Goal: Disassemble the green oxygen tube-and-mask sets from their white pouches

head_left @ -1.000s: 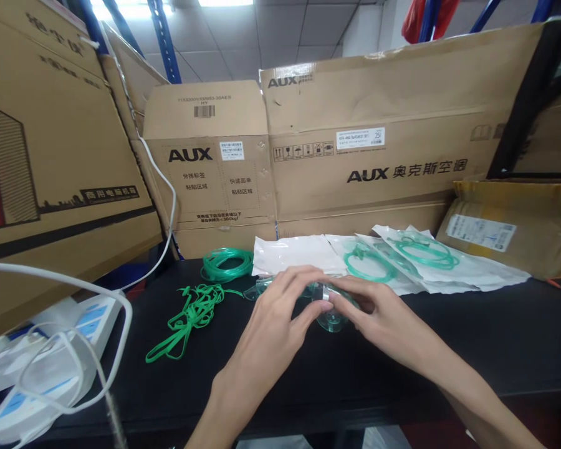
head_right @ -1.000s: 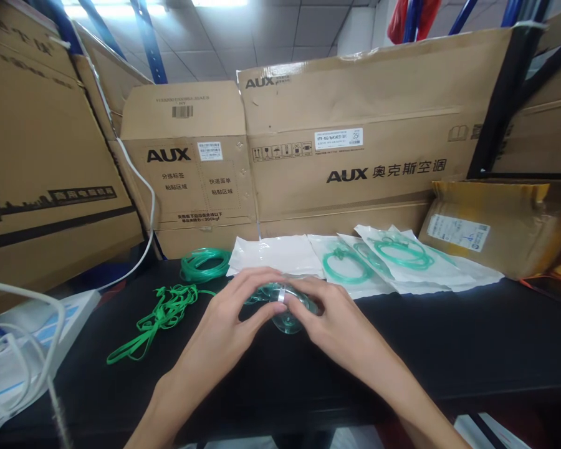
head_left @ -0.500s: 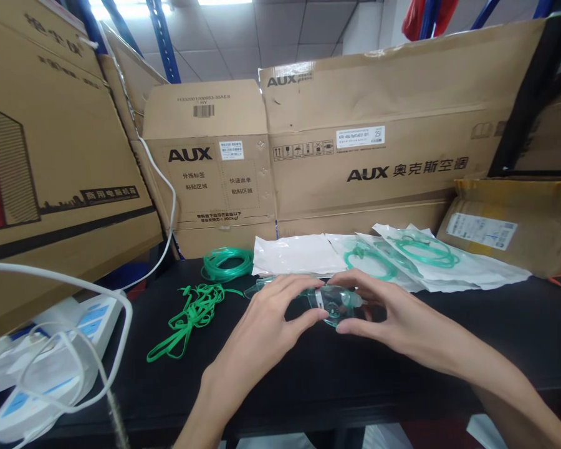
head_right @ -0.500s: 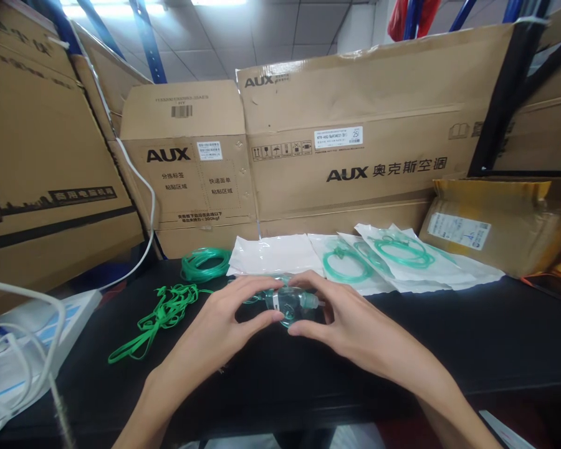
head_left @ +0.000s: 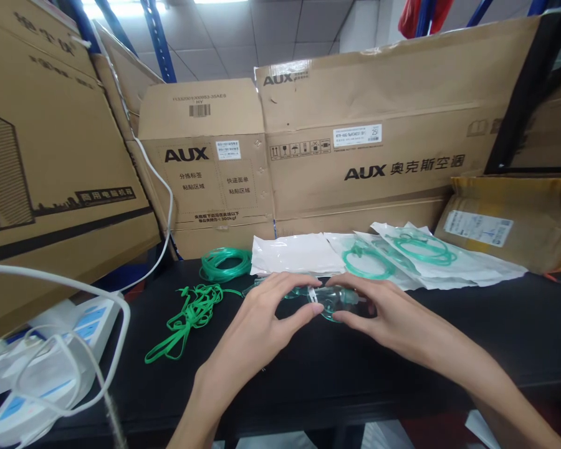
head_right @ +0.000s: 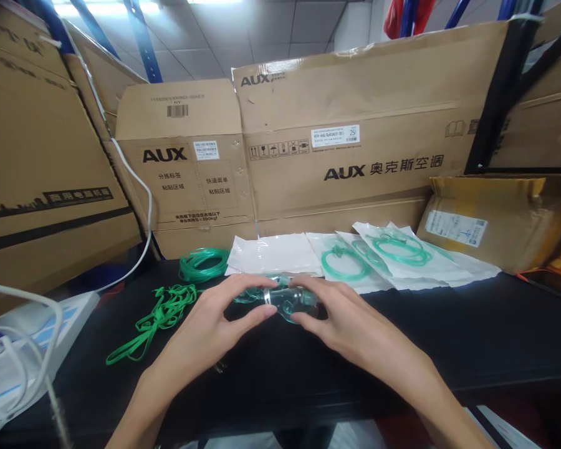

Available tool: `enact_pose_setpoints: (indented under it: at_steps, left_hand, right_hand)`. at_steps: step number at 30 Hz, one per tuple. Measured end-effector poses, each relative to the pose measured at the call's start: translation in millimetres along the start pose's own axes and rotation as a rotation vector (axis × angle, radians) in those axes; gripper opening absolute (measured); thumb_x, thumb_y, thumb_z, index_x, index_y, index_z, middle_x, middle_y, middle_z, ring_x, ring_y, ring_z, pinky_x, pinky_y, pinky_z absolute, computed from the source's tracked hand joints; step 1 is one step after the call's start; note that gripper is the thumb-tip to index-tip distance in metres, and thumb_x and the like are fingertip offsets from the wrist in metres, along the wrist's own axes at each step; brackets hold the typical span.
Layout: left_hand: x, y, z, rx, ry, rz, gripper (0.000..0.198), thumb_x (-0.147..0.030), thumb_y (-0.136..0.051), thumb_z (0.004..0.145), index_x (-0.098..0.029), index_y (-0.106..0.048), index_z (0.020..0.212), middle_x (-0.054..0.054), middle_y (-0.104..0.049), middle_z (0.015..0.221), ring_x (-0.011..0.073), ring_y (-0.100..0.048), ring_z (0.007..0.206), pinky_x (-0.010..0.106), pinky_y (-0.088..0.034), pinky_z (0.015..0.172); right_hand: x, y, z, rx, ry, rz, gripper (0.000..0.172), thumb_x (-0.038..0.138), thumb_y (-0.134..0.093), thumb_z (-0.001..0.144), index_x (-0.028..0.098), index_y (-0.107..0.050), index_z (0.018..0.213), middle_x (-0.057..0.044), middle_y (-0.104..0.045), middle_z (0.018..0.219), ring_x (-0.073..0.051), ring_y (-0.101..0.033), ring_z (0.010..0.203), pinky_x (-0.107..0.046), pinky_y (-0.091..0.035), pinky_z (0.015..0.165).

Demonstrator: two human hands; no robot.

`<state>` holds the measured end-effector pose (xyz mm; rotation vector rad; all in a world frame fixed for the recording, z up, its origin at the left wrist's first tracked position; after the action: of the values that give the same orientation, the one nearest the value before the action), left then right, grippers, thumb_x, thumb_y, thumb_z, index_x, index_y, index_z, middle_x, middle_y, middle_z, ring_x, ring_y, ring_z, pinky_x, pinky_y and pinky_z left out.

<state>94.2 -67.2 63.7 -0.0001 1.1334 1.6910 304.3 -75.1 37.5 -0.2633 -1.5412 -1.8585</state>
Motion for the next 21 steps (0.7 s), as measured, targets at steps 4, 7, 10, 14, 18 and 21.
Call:
enact_pose_setpoints:
  at_steps: [4,7,10,14,18,21]
  left_hand:
    - [0.4,5.5,-1.4,0.041,-0.006,-0.011,0.014,-0.034,-0.064,0.099,-0.032,-0.066,0.113,-0.007,-0.067,0.127,0.0154,-0.06,0.121,0.028,-0.043,0.109]
    - [4.9,9.5,-8.9,0.086,0.035,0.045,0.006,-0.031,-0.065,0.098,-0.029,-0.066,0.104,-0.004,-0.066,0.127,0.0176,-0.059,0.122,0.031,-0.043,0.108]
    - [13.3,8.5,-24.9,0.184,0.066,0.162,0.002,-0.027,-0.065,0.096,-0.027,-0.064,0.098,-0.003,-0.066,0.127,0.0191,-0.058,0.123,0.035,-0.043,0.107]
    - [29.7,2.7,-52.1,0.291,0.139,0.304,0.004,-0.03,-0.064,0.096,-0.027,-0.063,0.095,-0.002,-0.065,0.126,0.0214,-0.059,0.119,0.041,-0.043,0.105]
    - [38.2,0.3,-68.0,0.301,0.18,0.366,0.008,-0.034,-0.059,0.1,-0.027,-0.061,0.097,-0.001,-0.066,0.122,0.0214,-0.06,0.114,0.044,-0.041,0.106]
    - [38.6,2.8,-71.7,0.296,0.162,0.404,0.008,-0.035,-0.058,0.1,-0.027,-0.06,0.1,0.0,-0.066,0.12,0.0218,-0.06,0.112,0.042,-0.044,0.102]
  right_hand:
    - [-20.3,-10.0,-2.0,0.076,-0.096,-0.064,0.052,0.06,-0.062,0.091,0.048,-0.054,0.141,0.0,-0.063,0.138,-0.031,-0.057,0.129,-0.045,-0.046,0.105]
    - [-28.1,-14.5,-2.9,0.129,-0.154,-0.058,0.052,0.061,-0.063,0.089,0.051,-0.054,0.139,-0.001,-0.067,0.125,-0.03,-0.062,0.12,-0.045,-0.047,0.102]
    - [-30.6,-14.4,-1.7,0.129,-0.161,-0.049,0.053,0.063,-0.063,0.088,0.051,-0.055,0.139,-0.003,-0.067,0.124,-0.031,-0.064,0.116,-0.046,-0.047,0.101]
    - [-29.4,-13.6,-1.3,0.11,-0.118,-0.032,0.054,0.064,-0.064,0.088,0.048,-0.057,0.139,-0.004,-0.066,0.127,-0.033,-0.063,0.117,-0.047,-0.047,0.102]
    - [-27.0,-14.2,-2.0,0.11,-0.105,-0.034,0.053,0.061,-0.065,0.088,0.048,-0.058,0.138,-0.004,-0.067,0.12,-0.032,-0.066,0.108,-0.045,-0.05,0.096]
    - [-26.6,-14.1,-2.1,0.119,-0.116,-0.027,0.053,0.062,-0.065,0.088,0.049,-0.057,0.138,-0.003,-0.067,0.121,-0.031,-0.066,0.107,-0.044,-0.05,0.096]
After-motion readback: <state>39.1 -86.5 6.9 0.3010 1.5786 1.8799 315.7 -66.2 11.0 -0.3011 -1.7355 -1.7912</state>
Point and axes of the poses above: each hand's wrist, its own z-axis towards the middle knuckle, its own y-axis out of the back of the hand, x = y × z, the point moved 5 cm from there along z, towards the middle knuckle
